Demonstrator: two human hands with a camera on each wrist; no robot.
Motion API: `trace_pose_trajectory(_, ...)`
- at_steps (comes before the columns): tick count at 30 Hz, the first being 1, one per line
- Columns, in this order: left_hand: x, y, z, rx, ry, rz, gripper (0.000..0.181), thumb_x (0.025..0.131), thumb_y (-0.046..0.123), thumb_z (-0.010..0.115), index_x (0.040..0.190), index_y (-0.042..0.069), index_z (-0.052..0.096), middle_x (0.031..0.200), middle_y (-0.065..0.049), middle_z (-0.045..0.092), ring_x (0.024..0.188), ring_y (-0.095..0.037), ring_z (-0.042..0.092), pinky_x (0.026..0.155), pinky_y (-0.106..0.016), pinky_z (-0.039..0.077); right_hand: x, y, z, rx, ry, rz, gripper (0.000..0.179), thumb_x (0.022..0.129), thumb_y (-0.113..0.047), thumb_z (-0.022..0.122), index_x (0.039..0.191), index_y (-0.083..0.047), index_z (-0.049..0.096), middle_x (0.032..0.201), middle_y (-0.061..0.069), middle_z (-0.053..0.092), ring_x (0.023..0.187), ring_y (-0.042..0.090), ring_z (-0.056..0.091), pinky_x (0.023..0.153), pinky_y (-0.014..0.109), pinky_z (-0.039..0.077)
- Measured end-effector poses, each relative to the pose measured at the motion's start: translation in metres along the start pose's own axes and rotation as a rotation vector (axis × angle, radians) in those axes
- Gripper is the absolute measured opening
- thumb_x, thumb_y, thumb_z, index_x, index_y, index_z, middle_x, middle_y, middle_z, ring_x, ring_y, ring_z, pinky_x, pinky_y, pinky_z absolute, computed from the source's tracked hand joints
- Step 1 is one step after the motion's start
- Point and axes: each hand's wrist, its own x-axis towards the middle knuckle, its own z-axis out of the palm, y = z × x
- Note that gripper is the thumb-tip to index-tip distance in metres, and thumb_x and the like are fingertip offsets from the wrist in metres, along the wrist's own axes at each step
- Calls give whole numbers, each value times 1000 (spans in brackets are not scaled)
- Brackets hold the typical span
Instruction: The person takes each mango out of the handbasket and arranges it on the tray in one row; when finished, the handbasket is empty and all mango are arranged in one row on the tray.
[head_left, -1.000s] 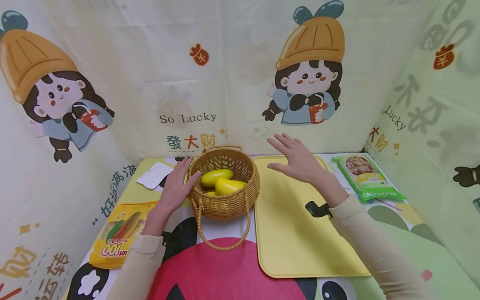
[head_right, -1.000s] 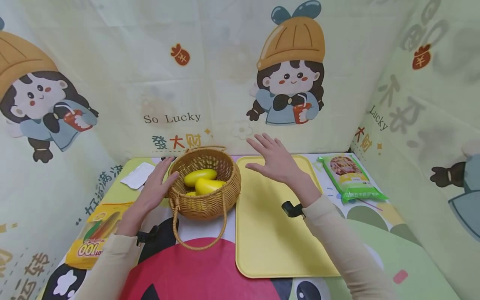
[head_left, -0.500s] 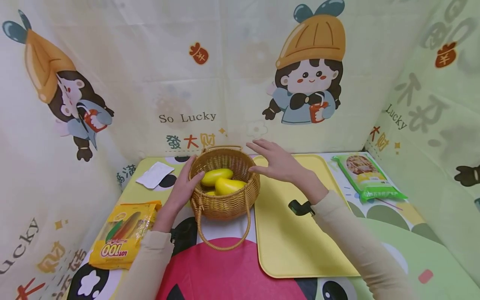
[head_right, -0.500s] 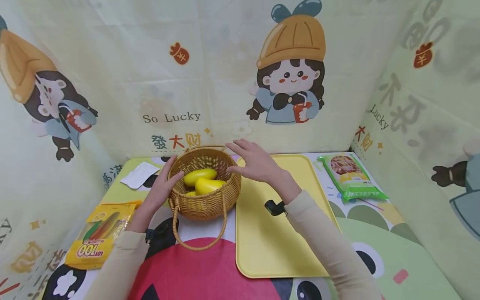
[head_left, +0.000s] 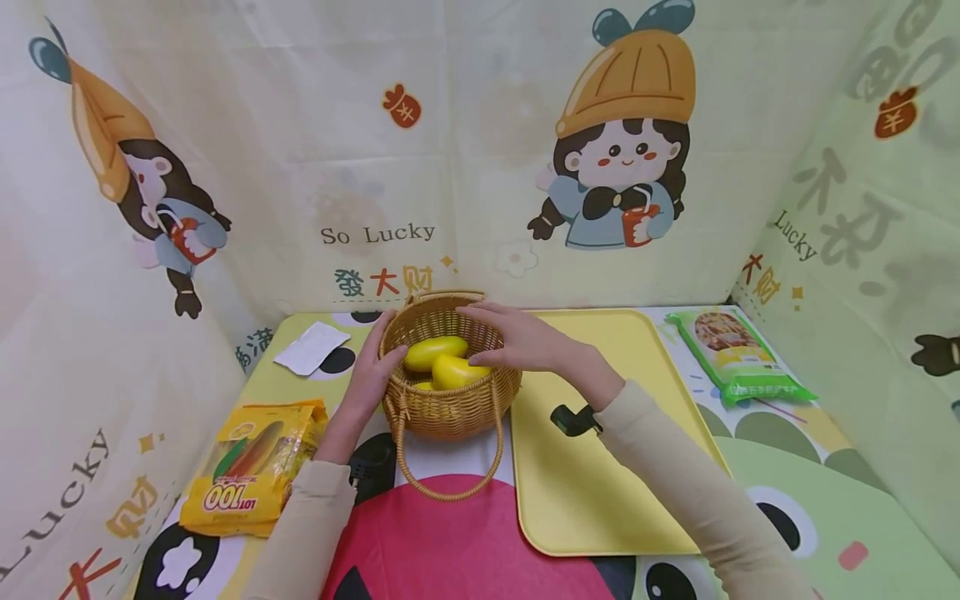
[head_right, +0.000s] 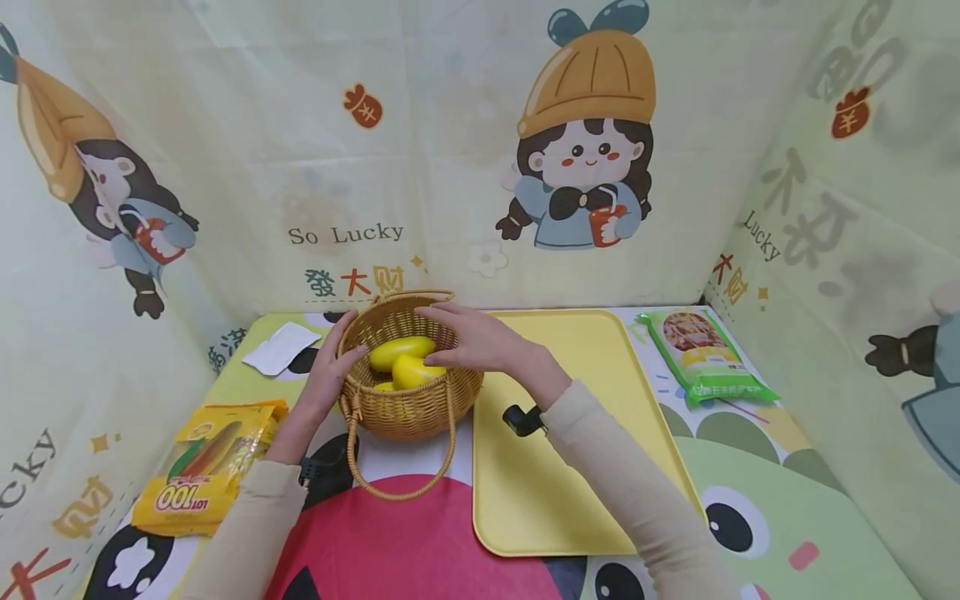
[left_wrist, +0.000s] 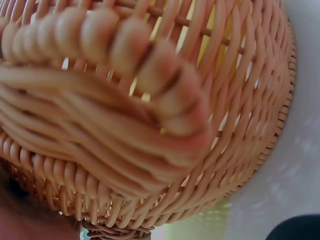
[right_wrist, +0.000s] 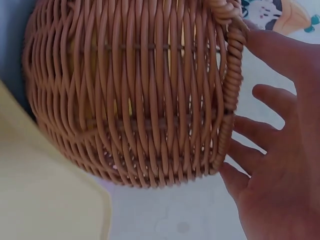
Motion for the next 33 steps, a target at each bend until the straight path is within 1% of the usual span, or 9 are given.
trace_pose_trajectory(6, 0, -2, 0, -18, -11, -1, 65, 101, 26, 50, 159, 28, 21, 167, 1, 16, 154, -25, 16, 123, -55, 18, 12, -6, 9, -32, -73, -1, 75, 87, -48, 72, 152, -25, 42, 154, 1, 46, 140, 22, 46, 114, 42, 41)
trace_pose_trajectory(10, -8, 18, 0, -43, -30, -23, 66, 101, 20, 49, 160, 21, 20, 167, -5, 16, 154, -30, 18, 122, -55, 21, 19, -8, 14, -43, -125, -2, 74, 86, -47, 73, 150, -23, 46, 148, 1, 53, 137, 22, 50, 114, 40, 41)
trace_pose_trajectory(13, -13, 34, 1, -50, -47, -36, 67, 100, 16, 48, 160, 14, 18, 167, -10, 15, 153, -33, 19, 122, -56, 23, 23, -10, 16, -83, -161, 20, 74, 84, -49, 73, 149, -24, 47, 144, 2, 57, 128, 23, 56, 107, 41, 46)
trace_pose_trajectory(17, -13, 33, 1, -48, -44, -32, 66, 101, 17, 48, 160, 16, 19, 167, -8, 16, 153, -31, 20, 122, -55, 23, 27, -14, 18, -165, -203, 60, 74, 83, -52, 73, 148, -27, 48, 134, 2, 64, 112, 20, 62, 95, 39, 50)
trace_pose_trajectory(21, -14, 33, 1, -49, -32, -22, 65, 101, 17, 49, 159, 16, 21, 167, -8, 18, 153, -30, 20, 122, -55, 22, 32, -19, 18, -245, -263, 94, 67, 84, -52, 71, 144, -29, 53, 126, 0, 67, 106, 16, 61, 92, 37, 51)
trace_pose_trajectory(24, -14, 32, 2, -40, -28, -11, 64, 101, 18, 49, 159, 17, 22, 166, -9, 19, 153, -30, 20, 122, -54, 22, 34, -20, 18, -291, -300, 105, 55, 85, -50, 69, 136, -29, 60, 119, -4, 67, 101, 14, 59, 85, 35, 49)
trace_pose_trajectory(27, -14, 32, 2, -35, -25, -11, 64, 101, 18, 48, 159, 17, 22, 166, -9, 19, 153, -30, 20, 123, -54, 21, 37, -19, 19, -308, -319, 99, 39, 85, -49, 68, 119, -28, 68, 104, -6, 65, 90, 13, 56, 74, 31, 44)
trace_pose_trajectory(30, -15, 32, 3, -38, -21, -17, 63, 101, 17, 48, 159, 18, 23, 166, -9, 19, 153, -31, 20, 122, -54, 22, 38, -18, 20, -306, -323, 85, 28, 84, -46, 70, 103, -26, 68, 91, -6, 60, 82, 12, 53, 68, 29, 40)
trace_pose_trajectory(33, -16, 32, 3, -43, -19, -19, 63, 101, 17, 47, 159, 17, 22, 166, -9, 19, 153, -33, 20, 122, -55, 23, 38, -17, 20, -313, -319, 78, 26, 83, -45, 70, 102, -27, 67, 89, -7, 58, 81, 12, 52, 66, 28, 39)
